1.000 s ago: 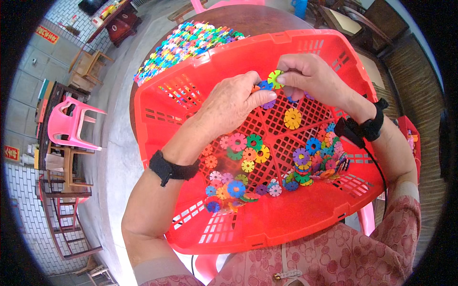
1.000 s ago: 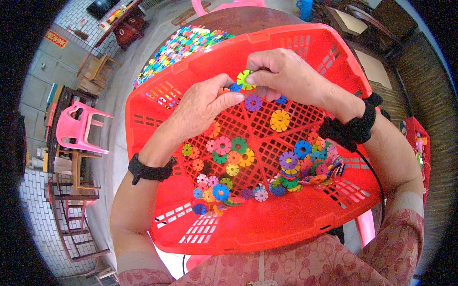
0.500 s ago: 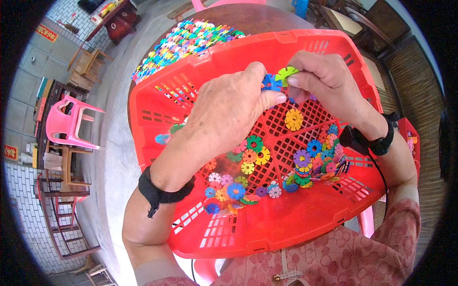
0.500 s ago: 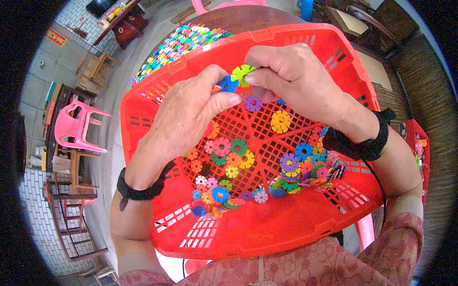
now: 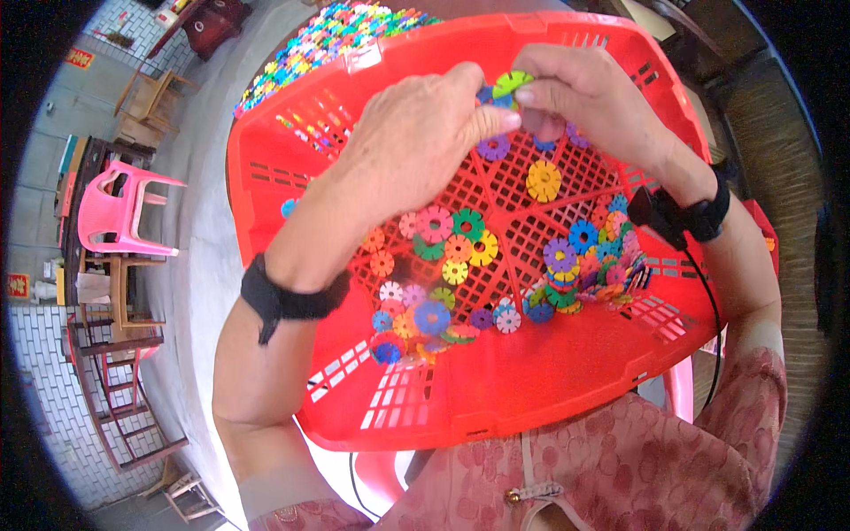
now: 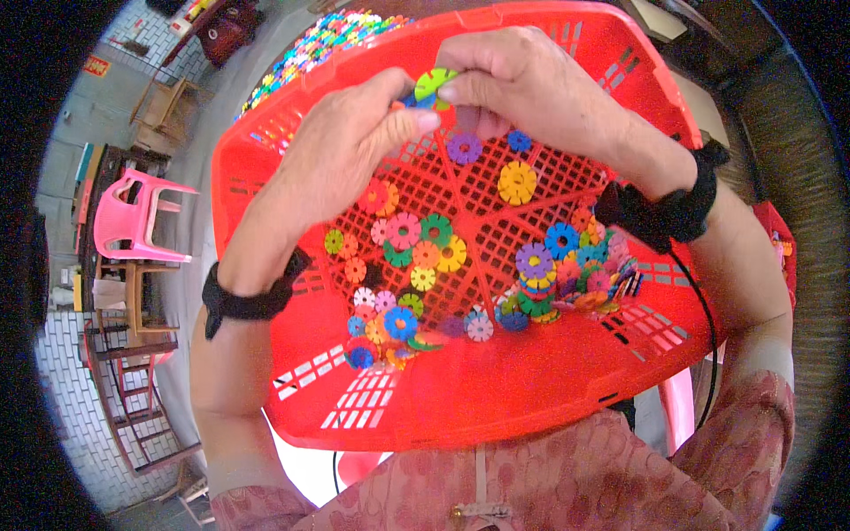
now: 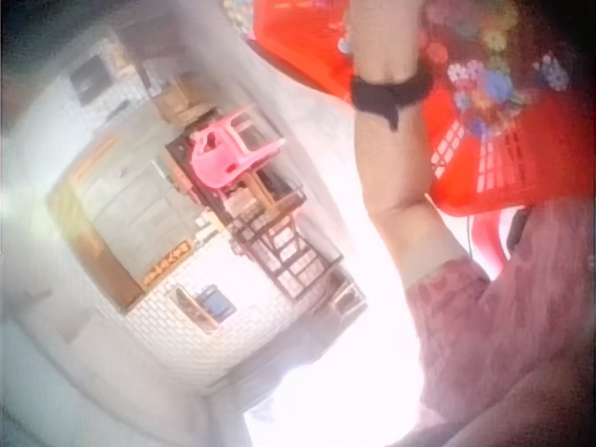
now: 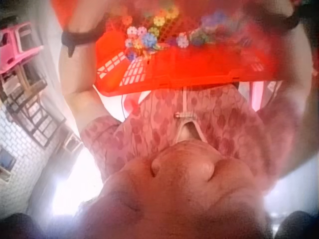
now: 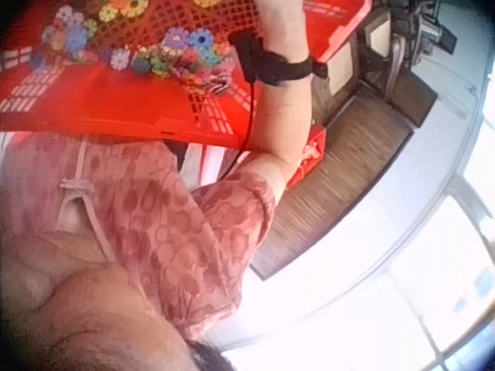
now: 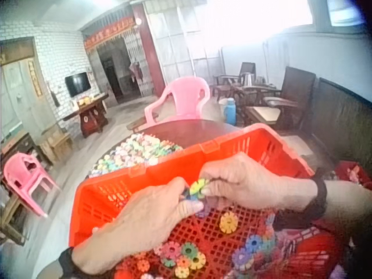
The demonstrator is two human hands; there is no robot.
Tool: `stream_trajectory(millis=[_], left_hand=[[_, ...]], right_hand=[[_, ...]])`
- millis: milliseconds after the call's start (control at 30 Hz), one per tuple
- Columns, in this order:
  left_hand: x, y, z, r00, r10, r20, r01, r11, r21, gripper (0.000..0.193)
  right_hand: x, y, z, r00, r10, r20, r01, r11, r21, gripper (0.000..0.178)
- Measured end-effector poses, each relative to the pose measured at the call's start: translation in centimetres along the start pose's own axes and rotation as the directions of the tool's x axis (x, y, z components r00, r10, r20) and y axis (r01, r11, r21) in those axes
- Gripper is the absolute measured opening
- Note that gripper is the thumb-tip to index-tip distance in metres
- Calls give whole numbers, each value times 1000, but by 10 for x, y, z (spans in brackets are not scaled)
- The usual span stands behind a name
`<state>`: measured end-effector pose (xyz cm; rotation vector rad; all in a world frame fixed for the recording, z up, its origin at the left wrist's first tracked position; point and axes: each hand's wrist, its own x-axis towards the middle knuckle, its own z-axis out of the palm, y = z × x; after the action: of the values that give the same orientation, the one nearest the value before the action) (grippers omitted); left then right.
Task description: The person is assembling colorful interlocking plastic toy pieces from a red basket.
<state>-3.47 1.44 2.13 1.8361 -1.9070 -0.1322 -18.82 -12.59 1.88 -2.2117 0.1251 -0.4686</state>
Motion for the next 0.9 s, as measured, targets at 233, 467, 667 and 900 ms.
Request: stream_trajectory(millis=[233,467,667,900], left_hand=[[10,-42,12,997,3,82,-8,999,49,42],[11,-50,12,994,-11,108,28,988,-153,41],[9,-56,16,998,-19,60,23,998,-61,40],[12,-55,22,998,-12,69,16,998,-58,39]], right_hand=[[7,36,28,961,231,155,-246,966,85,20],[-36,41,78,850,-208,484,477,694,-540,61],[-64,39,104,632,-241,736,665,656,-356,65],[-40,63,86,731,-223,645,604,651,-459,23]])
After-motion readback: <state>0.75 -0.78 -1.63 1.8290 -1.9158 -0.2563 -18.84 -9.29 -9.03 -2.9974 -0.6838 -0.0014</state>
